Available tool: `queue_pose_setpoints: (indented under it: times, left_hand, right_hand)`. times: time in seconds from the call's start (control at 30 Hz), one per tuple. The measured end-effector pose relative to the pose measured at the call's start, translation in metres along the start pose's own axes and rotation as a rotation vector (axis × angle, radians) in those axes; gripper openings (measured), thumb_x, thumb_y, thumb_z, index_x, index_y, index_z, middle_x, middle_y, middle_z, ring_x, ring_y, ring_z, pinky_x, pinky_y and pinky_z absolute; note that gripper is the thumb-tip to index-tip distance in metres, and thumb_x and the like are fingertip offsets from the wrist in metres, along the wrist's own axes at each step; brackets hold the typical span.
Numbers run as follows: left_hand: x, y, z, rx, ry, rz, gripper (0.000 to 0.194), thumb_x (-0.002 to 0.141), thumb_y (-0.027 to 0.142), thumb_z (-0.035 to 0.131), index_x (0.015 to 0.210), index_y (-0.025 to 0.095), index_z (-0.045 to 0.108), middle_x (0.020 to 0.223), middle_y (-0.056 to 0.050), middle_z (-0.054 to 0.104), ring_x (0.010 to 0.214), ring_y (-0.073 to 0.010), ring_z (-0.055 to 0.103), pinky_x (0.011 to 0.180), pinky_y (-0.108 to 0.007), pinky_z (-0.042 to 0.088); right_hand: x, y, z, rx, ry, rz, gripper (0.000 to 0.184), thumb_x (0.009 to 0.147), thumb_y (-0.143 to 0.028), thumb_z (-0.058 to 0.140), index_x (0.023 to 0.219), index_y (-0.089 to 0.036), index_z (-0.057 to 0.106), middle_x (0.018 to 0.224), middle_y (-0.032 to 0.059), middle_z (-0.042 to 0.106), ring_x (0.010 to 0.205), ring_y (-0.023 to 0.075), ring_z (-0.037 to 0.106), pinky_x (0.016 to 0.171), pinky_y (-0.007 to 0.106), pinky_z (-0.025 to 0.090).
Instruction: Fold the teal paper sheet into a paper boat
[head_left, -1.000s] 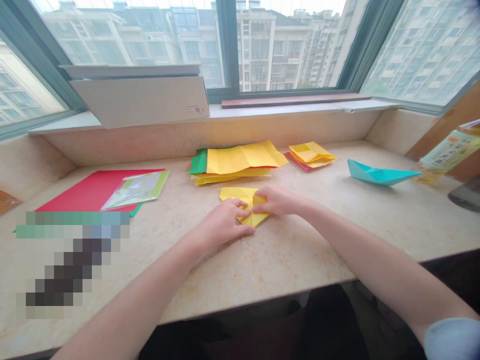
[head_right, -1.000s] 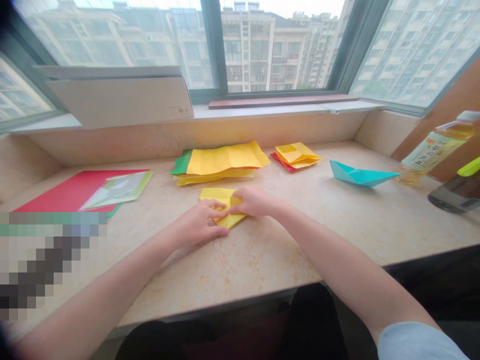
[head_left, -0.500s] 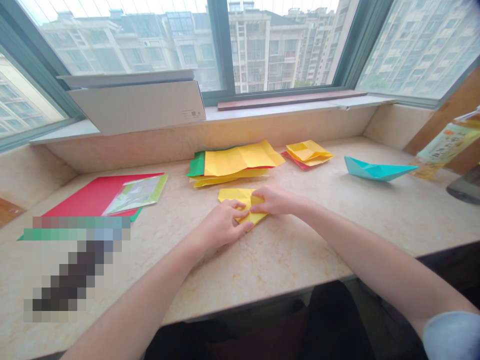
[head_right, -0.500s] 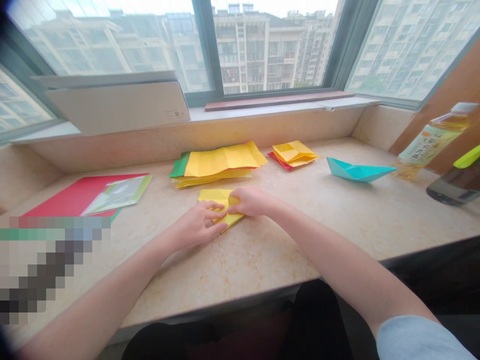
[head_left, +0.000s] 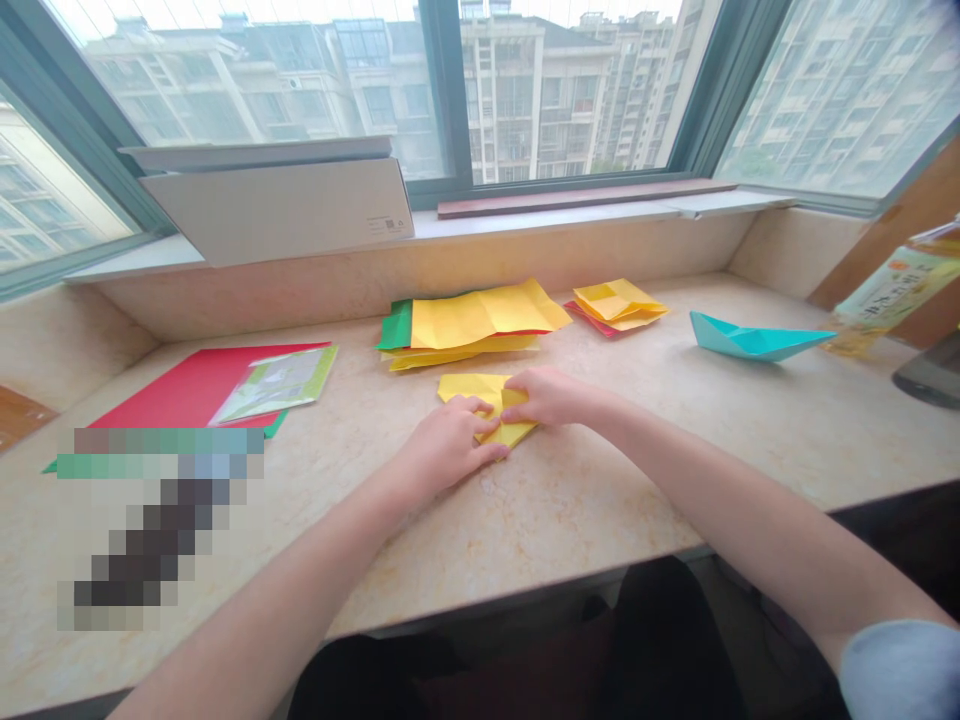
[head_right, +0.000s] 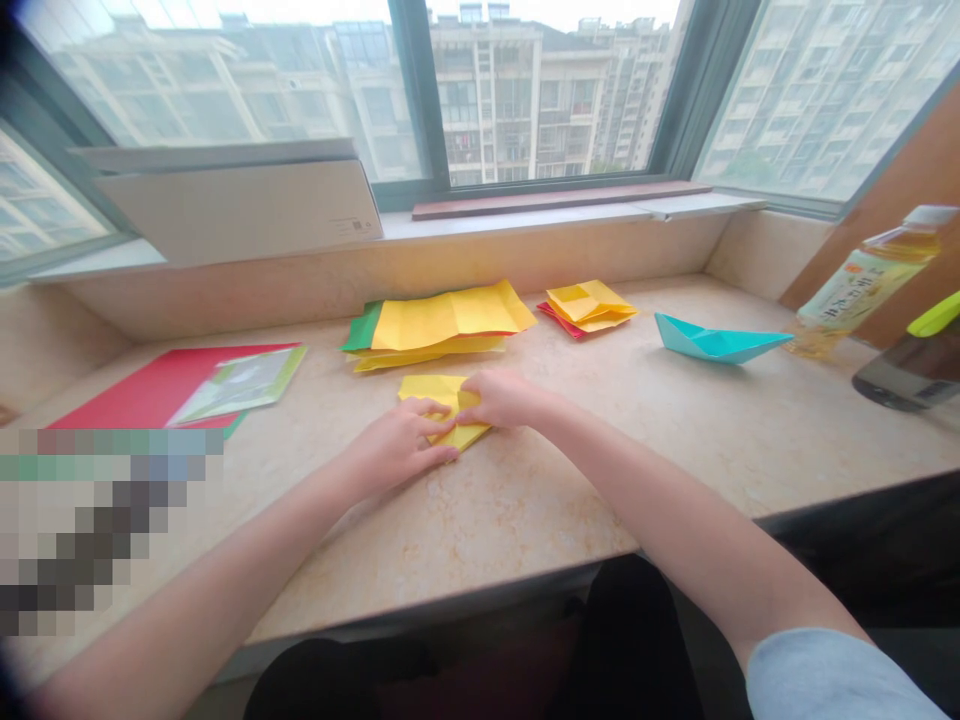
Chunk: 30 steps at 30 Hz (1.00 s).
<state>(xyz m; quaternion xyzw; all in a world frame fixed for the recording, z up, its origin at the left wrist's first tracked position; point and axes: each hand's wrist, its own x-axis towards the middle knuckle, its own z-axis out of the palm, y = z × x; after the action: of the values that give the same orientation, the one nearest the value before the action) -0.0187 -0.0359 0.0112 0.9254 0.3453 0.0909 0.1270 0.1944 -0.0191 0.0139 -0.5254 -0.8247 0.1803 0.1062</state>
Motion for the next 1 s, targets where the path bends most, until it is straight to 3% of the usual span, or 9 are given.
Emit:
queue_pose_setpoints:
  times: [0.17, 0.37, 0.5, 1.0]
  left_hand:
    - [-0.002, 0.0, 0.002, -0.001, 0.015, -0.02, 0.041, 0.088, 0.049, 0.061, 0.117, 0.024, 0.072, 0.13, -0.012, 0.062, 0.116, -0.0299, 0.059, 0.099, -0.043, 0.046]
    - [-0.004, 0.002, 0.003, 0.006, 0.046, -0.026, 0.042, 0.087, 0.049, 0.061, 0.117, 0.023, 0.071, 0.127, -0.012, 0.064, 0.114, -0.0301, 0.06, 0.098, -0.042, 0.047]
    - [-0.006, 0.004, 0.006, 0.025, 0.092, -0.014, 0.037, 0.093, 0.045, 0.051, 0.11, 0.023, 0.075, 0.123, -0.012, 0.066, 0.111, -0.0282, 0.061, 0.096, -0.041, 0.048]
    - [-0.008, 0.013, 0.009, 0.087, 0.111, -0.027, 0.038, 0.095, 0.041, 0.046, 0.11, 0.02, 0.074, 0.122, -0.012, 0.068, 0.115, -0.0313, 0.059, 0.093, -0.045, 0.051]
  right_hand:
    - [-0.001, 0.003, 0.007, 0.099, 0.043, 0.061, 0.036, 0.075, -0.055, 0.07, 0.082, -0.019, 0.065, 0.079, 0.0032, 0.069, 0.069, 0.0169, 0.058, 0.056, 0.026, 0.033]
    - [-0.003, 0.01, 0.019, 0.217, 0.147, 0.11, 0.047, 0.07, -0.048, 0.076, 0.106, -0.021, 0.063, 0.1, 0.0055, 0.07, 0.089, 0.0223, 0.063, 0.07, 0.028, 0.043]
    - [-0.006, 0.011, 0.022, 0.258, 0.174, 0.094, 0.043, 0.072, -0.044, 0.075, 0.106, -0.02, 0.063, 0.105, 0.0059, 0.069, 0.095, 0.0229, 0.063, 0.078, 0.031, 0.045]
    - [-0.009, 0.017, 0.03, 0.182, 0.215, -0.018, 0.037, 0.079, -0.04, 0.071, 0.107, -0.017, 0.066, 0.107, 0.0104, 0.068, 0.099, 0.0267, 0.063, 0.087, 0.037, 0.048]
